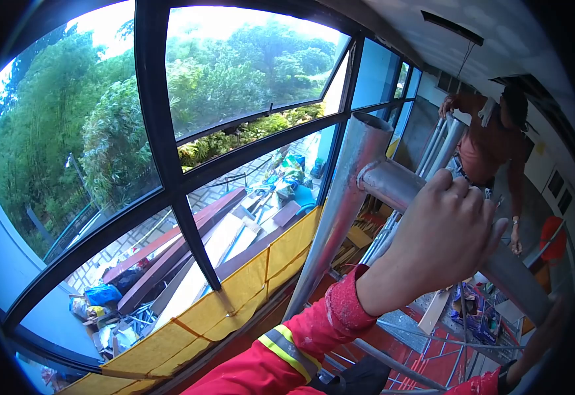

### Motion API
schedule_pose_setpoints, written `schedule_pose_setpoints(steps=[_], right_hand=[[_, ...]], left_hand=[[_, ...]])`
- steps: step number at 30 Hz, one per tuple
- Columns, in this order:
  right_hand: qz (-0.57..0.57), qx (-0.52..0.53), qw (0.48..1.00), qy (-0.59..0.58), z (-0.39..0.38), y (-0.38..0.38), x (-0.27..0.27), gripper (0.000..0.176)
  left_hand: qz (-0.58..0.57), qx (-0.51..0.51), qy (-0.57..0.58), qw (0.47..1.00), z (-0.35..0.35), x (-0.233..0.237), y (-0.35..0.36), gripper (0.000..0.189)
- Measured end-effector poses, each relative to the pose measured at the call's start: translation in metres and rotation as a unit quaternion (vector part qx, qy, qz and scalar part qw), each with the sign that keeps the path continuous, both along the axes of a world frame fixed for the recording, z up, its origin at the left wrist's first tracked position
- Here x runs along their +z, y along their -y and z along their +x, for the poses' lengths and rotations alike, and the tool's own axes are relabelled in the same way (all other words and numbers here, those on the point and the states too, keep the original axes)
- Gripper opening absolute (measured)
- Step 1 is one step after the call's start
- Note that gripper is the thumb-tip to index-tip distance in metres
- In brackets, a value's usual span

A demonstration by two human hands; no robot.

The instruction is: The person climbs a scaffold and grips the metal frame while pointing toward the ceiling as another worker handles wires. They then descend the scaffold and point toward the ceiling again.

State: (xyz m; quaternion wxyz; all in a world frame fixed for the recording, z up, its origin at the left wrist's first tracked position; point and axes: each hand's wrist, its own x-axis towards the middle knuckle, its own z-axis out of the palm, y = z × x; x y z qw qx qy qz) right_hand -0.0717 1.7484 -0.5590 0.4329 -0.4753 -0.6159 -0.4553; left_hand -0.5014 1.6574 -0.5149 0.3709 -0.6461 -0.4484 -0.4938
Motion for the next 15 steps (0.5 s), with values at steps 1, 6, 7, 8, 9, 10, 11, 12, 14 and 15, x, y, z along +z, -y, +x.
schedule_pose_setpoints(steps=[1,6,7,8,9,10,11,12,14,15], right_hand=[[0.003,0.034,0.999,-0.033,-0.014,0.005,0.004,0.031],[0.02,0.131,0.984,-0.119,-0.059,0.022,0.015,0.047],[0.031,0.131,0.983,-0.121,-0.066,0.025,0.016,0.05],[0.042,0.13,0.983,-0.124,-0.074,0.027,0.018,0.052],[0.053,0.129,0.982,-0.126,-0.078,0.028,0.019,0.055],[0.048,0.133,0.981,-0.132,-0.079,0.029,0.019,0.055],[0.043,0.138,0.98,-0.139,-0.08,0.03,0.02,0.055],[0.037,0.142,0.979,-0.145,-0.08,0.03,0.02,0.054],[0.069,0.113,0.985,-0.114,-0.077,0.027,0.018,0.055],[0.085,0.098,0.987,-0.098,-0.075,0.026,0.018,0.055]], left_hand=[[0.0,0.0,-0.001,1.0,0.0,0.0,0.0,0.035],[-0.003,-0.003,-0.001,1.0,0.0,-0.001,0.0,0.035],[-0.003,-0.003,-0.001,1.0,0.001,-0.001,0.0,0.034],[-0.003,-0.002,-0.002,1.0,0.001,0.0,0.0,0.034],[-0.004,-0.001,-0.004,1.0,0.0,0.0,0.0,0.034],[-0.004,0.0,-0.005,1.0,0.0,0.0,0.0,0.034],[-0.003,0.0,-0.006,1.0,0.0,0.0,0.0,0.034],[-0.003,0.001,-0.006,1.0,0.0,-0.001,-0.001,0.034],[0.001,0.001,-0.005,1.0,0.0,-0.001,-0.001,0.034],[0.003,0.001,-0.004,1.0,-0.001,-0.001,-0.001,0.034]])
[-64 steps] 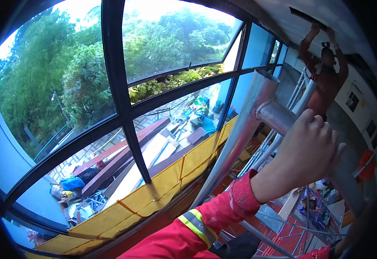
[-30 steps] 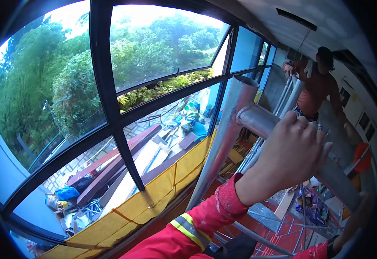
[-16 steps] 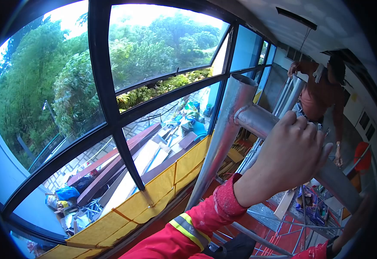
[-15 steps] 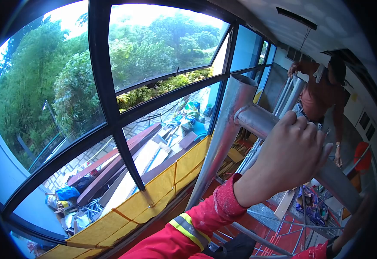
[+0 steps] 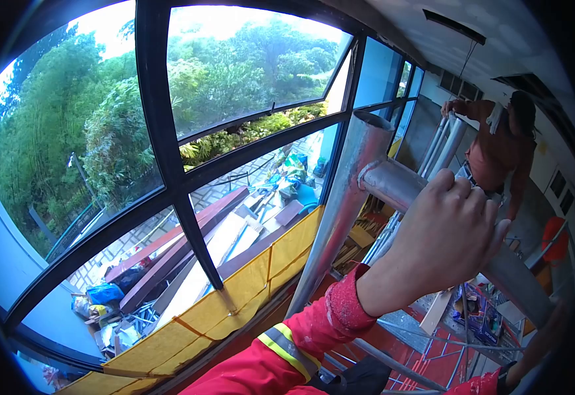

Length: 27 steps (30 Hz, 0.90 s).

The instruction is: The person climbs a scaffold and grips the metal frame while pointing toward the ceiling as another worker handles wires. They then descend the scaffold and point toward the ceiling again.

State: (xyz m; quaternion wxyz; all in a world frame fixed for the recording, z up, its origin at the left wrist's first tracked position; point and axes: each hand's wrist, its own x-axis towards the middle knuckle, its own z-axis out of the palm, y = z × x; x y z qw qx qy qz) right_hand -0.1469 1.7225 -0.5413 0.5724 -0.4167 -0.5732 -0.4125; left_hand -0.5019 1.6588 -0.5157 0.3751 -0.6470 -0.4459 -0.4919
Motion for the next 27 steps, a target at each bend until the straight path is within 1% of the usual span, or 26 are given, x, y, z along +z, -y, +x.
schedule_pose_setpoints(steps=[3,6,8,10,12,13,14,16,17,18,19,20,21,22,23,24,26,27], right_hand=[[-0.133,0.004,0.991,0.026,-0.022,0.029,0.02,0.056],[-0.018,0.034,0.999,-0.001,0.002,0.0,-0.004,0.037],[-0.024,-0.011,0.999,0.037,0.009,0.0,-0.019,0.028],[-0.03,-0.057,0.995,0.072,0.016,0.002,-0.034,0.031],[-0.034,-0.103,0.989,0.105,0.015,0.0,-0.047,0.043],[0.005,-0.039,0.999,0.028,-0.012,0.003,-0.062,0.042],[0.043,0.025,0.998,-0.047,-0.043,0.004,-0.082,0.043],[-0.017,0.072,0.996,0.057,-0.038,0.002,-0.134,0.034],[-0.131,0.166,0.975,0.076,-0.057,0.0,-0.146,0.035],[-0.239,0.257,0.932,0.094,-0.082,0.001,-0.159,0.035],[-0.336,0.209,0.906,0.148,-0.101,0.0,-0.178,0.036],[-0.428,0.158,0.867,0.2,-0.113,0.0,-0.197,0.037],[-0.546,0.213,0.782,0.21,-0.119,0.0,-0.208,0.036],[-0.65,0.263,0.68,0.215,-0.124,-0.001,-0.219,0.036],[-0.698,0.272,0.634,0.195,-0.13,-0.002,-0.237,0.036],[-0.742,0.28,0.585,0.173,-0.134,-0.001,-0.259,0.036],[-0.782,0.27,0.535,0.171,-0.133,-0.001,-0.299,0.038],[-0.802,0.264,0.508,0.169,-0.133,0.0,-0.308,0.039]], left_hand=[[-0.005,0.001,0.0,1.0,0.001,0.0,0.001,0.033],[0.005,-0.011,0.015,1.0,0.003,-0.005,0.0,0.026],[0.015,-0.041,0.035,0.998,0.004,-0.012,0.001,0.022],[0.022,-0.089,0.059,0.994,0.003,-0.024,0.004,0.028],[0.067,-0.102,0.071,0.99,0.008,-0.048,0.0,0.036],[0.088,-0.107,0.078,0.987,0.01,-0.064,-0.005,0.042],[0.109,-0.135,0.064,0.983,0.012,-0.085,-0.015,0.045],[0.147,-0.189,0.038,0.97,0.02,-0.127,-0.043,0.051],[0.081,-0.206,0.042,0.974,0.026,-0.141,-0.051,0.051],[0.016,-0.222,0.045,0.974,0.032,-0.152,-0.059,0.052],[-0.048,-0.235,0.049,0.97,0.037,-0.16,-0.068,0.053],[-0.124,-0.235,0.062,0.962,0.043,-0.166,-0.08,0.05],[-0.151,-0.222,0.052,0.962,0.046,-0.173,-0.09,0.048],[-0.177,-0.208,0.041,0.961,0.047,-0.181,-0.101,0.046],[-0.202,-0.193,0.03,0.96,0.048,-0.19,-0.115,0.044],[-0.226,-0.177,0.012,0.958,0.051,-0.21,-0.132,0.037],[-0.307,-0.168,-0.035,0.936,0.051,-0.25,-0.159,0.032],[-0.348,-0.164,-0.057,0.921,0.05,-0.272,-0.171,0.03]])
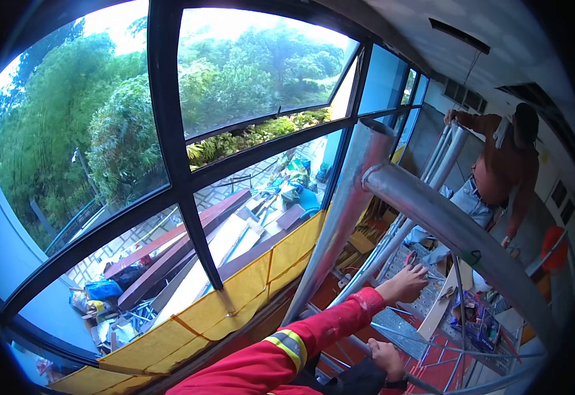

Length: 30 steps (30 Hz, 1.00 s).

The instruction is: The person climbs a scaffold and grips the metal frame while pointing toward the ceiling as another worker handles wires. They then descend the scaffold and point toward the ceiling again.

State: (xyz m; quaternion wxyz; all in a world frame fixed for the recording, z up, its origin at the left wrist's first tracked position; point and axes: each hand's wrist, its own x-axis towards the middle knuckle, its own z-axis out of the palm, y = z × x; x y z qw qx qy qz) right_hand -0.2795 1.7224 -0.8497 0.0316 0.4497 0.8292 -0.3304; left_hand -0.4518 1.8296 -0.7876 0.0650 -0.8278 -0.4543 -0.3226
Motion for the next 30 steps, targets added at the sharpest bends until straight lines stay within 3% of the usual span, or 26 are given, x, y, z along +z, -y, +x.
schedule_pose_setpoints(steps=[3,6,8,9,12,13,16,20,23,27,30], right_hand=[[0.073,-0.04,0.996,-0.045,-0.001,0.006,0.003,0.042],[0.075,-0.07,0.995,-0.004,-0.001,0.004,0.001,0.041],[0.064,-0.084,0.994,-0.032,-0.005,0.002,0.008,0.037],[0.077,-0.085,0.993,-0.037,-0.006,0.001,0.007,0.036],[0.06,-0.093,0.993,-0.042,-0.008,0.003,0.012,0.033],[0.047,-0.097,0.993,-0.045,-0.01,0.003,0.015,0.032],[0.036,-0.091,0.994,-0.051,-0.009,0.0,0.013,0.031],[0.033,-0.037,0.998,-0.034,-0.006,-0.011,0.004,0.031],[-0.016,-0.031,0.999,-0.009,-0.014,-0.02,0.008,0.031],[0.12,0.041,0.976,0.179,-0.033,-0.04,0.018,0.036],[0.196,0.032,0.977,0.073,-0.056,-0.06,0.036,0.032]], left_hand=[[-0.104,0.018,-0.05,0.993,-0.001,-0.073,-0.028,0.025],[-0.165,0.039,-0.066,0.983,-0.002,-0.145,-0.039,0.02],[-0.214,0.038,-0.071,0.974,-0.015,-0.153,-0.013,0.026],[-0.378,0.031,-0.09,0.921,-0.018,-0.16,-0.02,0.024],[-0.419,0.03,-0.07,0.905,-0.023,-0.136,-0.013,0.025],[-0.394,0.029,-0.016,0.918,-0.025,-0.135,-0.01,0.027],[-0.413,0.026,0.0,0.91,-0.024,-0.125,-0.006,0.029],[-0.428,0.002,-0.074,0.901,-0.018,-0.164,-0.028,0.029],[-0.378,0.04,-0.023,0.925,-0.021,-0.163,-0.019,0.025],[-0.337,0.087,-0.011,0.937,-0.024,-0.155,-0.013,0.021],[-0.308,0.089,-0.018,0.947,-0.028,-0.15,-0.011,0.019]])
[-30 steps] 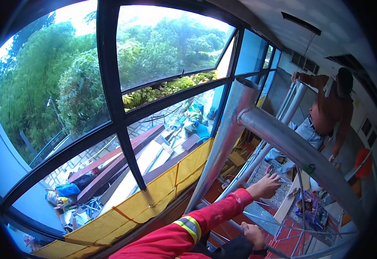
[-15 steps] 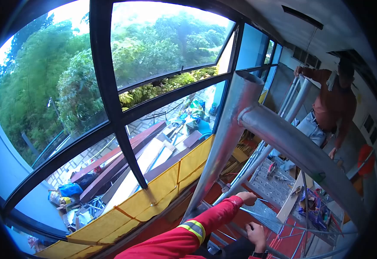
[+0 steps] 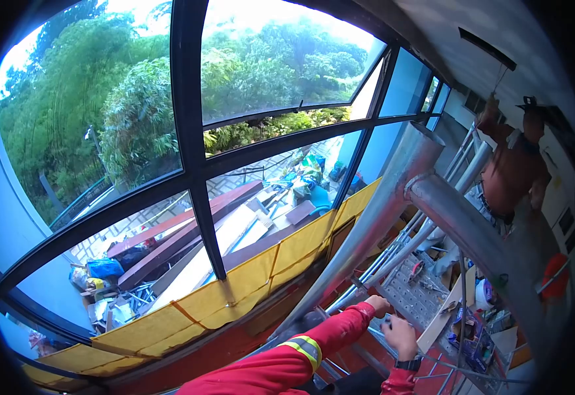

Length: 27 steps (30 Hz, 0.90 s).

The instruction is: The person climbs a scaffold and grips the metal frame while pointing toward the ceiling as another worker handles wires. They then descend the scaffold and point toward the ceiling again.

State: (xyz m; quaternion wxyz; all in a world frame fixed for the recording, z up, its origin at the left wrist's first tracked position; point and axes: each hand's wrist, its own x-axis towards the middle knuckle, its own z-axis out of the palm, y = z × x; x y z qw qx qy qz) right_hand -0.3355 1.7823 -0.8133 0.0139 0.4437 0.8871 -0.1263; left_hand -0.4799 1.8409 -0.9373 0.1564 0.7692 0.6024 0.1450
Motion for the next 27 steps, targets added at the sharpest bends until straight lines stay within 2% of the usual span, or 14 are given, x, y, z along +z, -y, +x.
schedule_pose_setpoints(steps=[3,6,7,10,11,14,17,21,24,27], right_hand=[[0.039,0.002,0.989,-0.14,-0.013,-0.028,-0.02,0.032],[-0.066,-0.066,0.987,-0.129,-0.003,-0.046,-0.069,0.039],[-0.019,-0.002,0.997,-0.073,0.016,-0.073,-0.11,0.05],[-0.027,-0.047,0.998,-0.011,0.025,-0.061,-0.103,0.053],[-0.041,-0.049,0.997,-0.047,0.028,-0.065,-0.111,0.054],[-0.108,-0.043,0.991,-0.065,0.026,-0.071,-0.113,0.052],[-0.156,-0.023,0.986,-0.051,0.029,-0.071,-0.116,0.054],[-0.248,-0.018,0.968,-0.014,0.023,-0.092,-0.136,0.057],[-0.187,0.0,0.974,-0.124,0.031,-0.101,-0.153,0.05],[-0.224,-0.081,0.956,-0.17,0.024,-0.085,-0.128,0.042]], left_hand=[[-0.016,0.024,-0.002,1.0,0.001,-0.013,-0.006,0.034],[-0.062,0.025,-0.045,0.997,-0.002,-0.005,0.002,0.032],[-0.045,0.004,-0.04,0.998,-0.003,-0.011,0.002,0.031],[0.066,-0.032,0.012,0.997,0.001,-0.002,0.011,0.029],[0.084,-0.064,0.035,0.994,0.002,0.003,0.014,0.029],[0.062,-0.119,-0.035,0.99,0.013,0.009,0.015,0.025],[0.018,-0.079,-0.009,0.997,0.017,0.017,0.017,0.023],[0.071,-0.111,0.016,0.991,0.011,0.022,0.014,0.022],[0.088,-0.095,0.033,0.991,0.011,0.01,0.001,0.021],[0.138,-0.086,0.058,0.985,0.011,0.003,-0.006,0.019]])
